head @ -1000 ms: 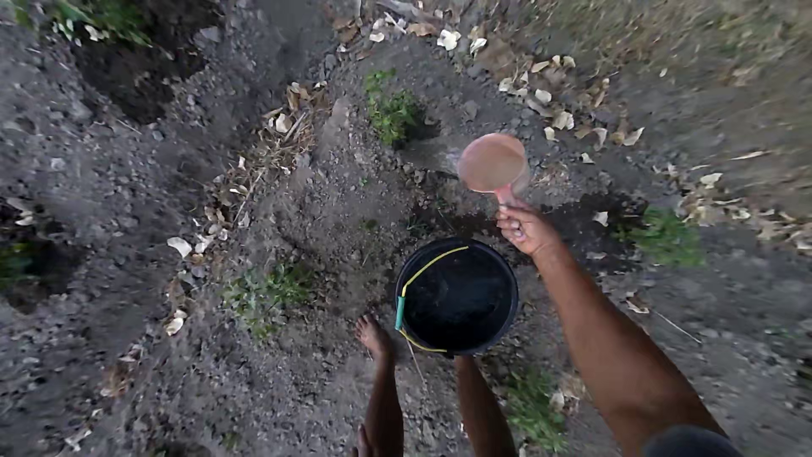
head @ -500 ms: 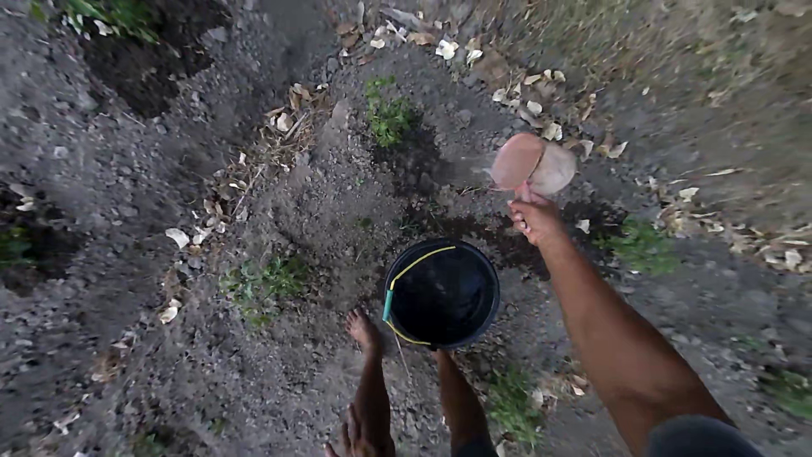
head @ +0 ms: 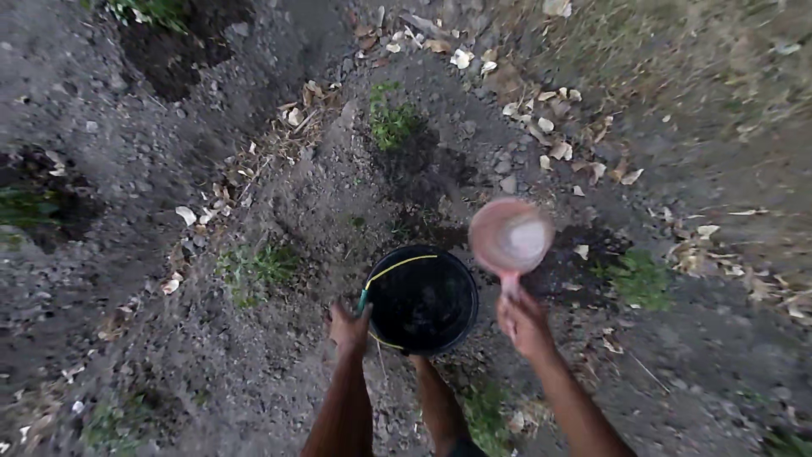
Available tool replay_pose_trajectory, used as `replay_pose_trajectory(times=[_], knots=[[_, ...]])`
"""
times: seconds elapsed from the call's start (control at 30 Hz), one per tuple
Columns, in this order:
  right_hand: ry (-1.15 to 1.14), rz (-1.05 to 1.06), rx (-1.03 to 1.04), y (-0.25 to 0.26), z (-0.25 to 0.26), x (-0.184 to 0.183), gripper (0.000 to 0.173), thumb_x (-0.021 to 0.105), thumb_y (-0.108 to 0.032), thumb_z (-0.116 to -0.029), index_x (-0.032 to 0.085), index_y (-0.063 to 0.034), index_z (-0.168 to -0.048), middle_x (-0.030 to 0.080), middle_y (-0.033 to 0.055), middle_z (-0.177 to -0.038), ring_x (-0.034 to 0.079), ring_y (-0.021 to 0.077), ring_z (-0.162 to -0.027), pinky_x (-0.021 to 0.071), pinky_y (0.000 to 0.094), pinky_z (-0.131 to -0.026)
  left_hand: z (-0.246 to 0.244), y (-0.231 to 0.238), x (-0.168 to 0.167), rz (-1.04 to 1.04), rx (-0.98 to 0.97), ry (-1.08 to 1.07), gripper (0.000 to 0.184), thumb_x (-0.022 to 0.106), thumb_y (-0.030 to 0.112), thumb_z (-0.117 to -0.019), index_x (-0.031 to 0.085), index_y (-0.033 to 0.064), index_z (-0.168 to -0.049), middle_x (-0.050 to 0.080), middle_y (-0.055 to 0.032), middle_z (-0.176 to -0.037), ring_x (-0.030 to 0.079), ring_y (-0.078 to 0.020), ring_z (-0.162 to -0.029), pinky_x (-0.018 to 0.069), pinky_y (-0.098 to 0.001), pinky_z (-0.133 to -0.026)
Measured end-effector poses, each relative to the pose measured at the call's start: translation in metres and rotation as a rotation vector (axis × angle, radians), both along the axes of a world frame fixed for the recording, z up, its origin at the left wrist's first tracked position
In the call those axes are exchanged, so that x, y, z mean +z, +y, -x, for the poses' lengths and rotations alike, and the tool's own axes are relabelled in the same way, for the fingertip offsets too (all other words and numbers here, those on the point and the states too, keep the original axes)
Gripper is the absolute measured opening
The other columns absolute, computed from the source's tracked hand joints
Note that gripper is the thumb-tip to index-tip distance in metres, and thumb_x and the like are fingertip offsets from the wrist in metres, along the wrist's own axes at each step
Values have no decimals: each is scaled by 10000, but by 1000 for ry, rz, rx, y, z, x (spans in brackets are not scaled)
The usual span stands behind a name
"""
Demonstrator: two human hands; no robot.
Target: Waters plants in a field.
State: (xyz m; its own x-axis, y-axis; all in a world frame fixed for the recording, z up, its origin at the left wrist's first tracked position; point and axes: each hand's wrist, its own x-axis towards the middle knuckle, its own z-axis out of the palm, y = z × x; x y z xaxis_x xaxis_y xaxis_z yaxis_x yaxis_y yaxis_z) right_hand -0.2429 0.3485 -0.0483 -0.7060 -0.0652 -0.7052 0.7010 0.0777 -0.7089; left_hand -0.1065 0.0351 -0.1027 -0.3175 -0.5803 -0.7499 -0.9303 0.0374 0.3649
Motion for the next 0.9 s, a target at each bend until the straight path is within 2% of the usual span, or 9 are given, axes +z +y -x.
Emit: replay_pose_trajectory(times=[0.07,0.13,0.2,0.27,0.37,0.47,0.57,0.7,0.9], knots=[[-66,-63,202,14,-52,-6,224,527,-169,-931,648,-21,-1046,571,-37,-643,482,42,-475,438,228,-446,38,-7,-19,-186,-59,3,782,784,355,-908,404,74,-1532,623,-269,-1308,647,-399,-1149,518,-593,-985],[-56,-280,557,19,-85,-23,317,617,-161,-963,706,-1,-1222,717,102,-885,652,159,-711,567,355,-682,61,-10,-26,-343,-109,-18,484,676,325,-998,580,16,-1359,708,-183,-1115,718,-266,-932,597,-457,-850],[-120,-509,959,3,-94,-38,439,577,-230,-1044,579,-130,-1472,712,186,-1246,703,331,-1110,534,537,-1010,71,-8,-11,-478,-122,-58,363,580,341,-1054,645,2,-1168,654,-77,-855,620,-144,-652,554,-323,-621],[-131,-706,1229,-23,-97,-57,520,474,-253,-1084,398,-187,-1593,655,231,-1316,678,420,-1135,531,603,-978,62,-5,8,-676,-75,-32,348,521,354,-1078,631,29,-1020,563,-3,-702,520,-97,-515,500,-266,-514],[-178,-790,1322,-48,-101,-98,581,453,-254,-1091,273,-184,-1639,644,257,-1311,663,460,-1139,527,625,-964,30,13,22,-824,-17,99,184,621,223,-1020,633,41,-1042,523,34,-700,484,-62,-540,464,-234,-536],[-252,-593,1195,-66,-110,-119,461,534,-214,-1060,523,-11,-1474,623,274,-1354,588,421,-1288,432,580,-1118,20,56,44,-749,-18,188,197,679,134,-941,655,-7,-1077,638,-58,-863,593,-124,-735,531,-338,-706],[-383,-341,743,-72,-120,-116,339,558,-209,-1060,620,35,-1287,672,195,-1146,646,251,-988,549,433,-876,12,83,61,-675,-62,207,278,715,184,-902,658,-14,-1089,648,-121,-914,619,-219,-824,532,-458,-788],[-648,-8,622,-57,-111,-101,185,412,-113,-1060,592,-109,-1103,533,-65,-663,387,1,-464,333,174,-423,-17,62,82,-632,164,297,200,739,205,-886,603,58,-885,542,-3,-729,525,-116,-641,480,-341,-633],[-807,487,762,-88,-133,-60,277,815,-419,-805,649,-225,-914,496,-120,-601,381,-37,-410,329,130,-367,-104,18,126,-563,842,407,173,594,208,-982,586,81,-864,419,63,-532,388,-40,-416,369,-211,-415]])
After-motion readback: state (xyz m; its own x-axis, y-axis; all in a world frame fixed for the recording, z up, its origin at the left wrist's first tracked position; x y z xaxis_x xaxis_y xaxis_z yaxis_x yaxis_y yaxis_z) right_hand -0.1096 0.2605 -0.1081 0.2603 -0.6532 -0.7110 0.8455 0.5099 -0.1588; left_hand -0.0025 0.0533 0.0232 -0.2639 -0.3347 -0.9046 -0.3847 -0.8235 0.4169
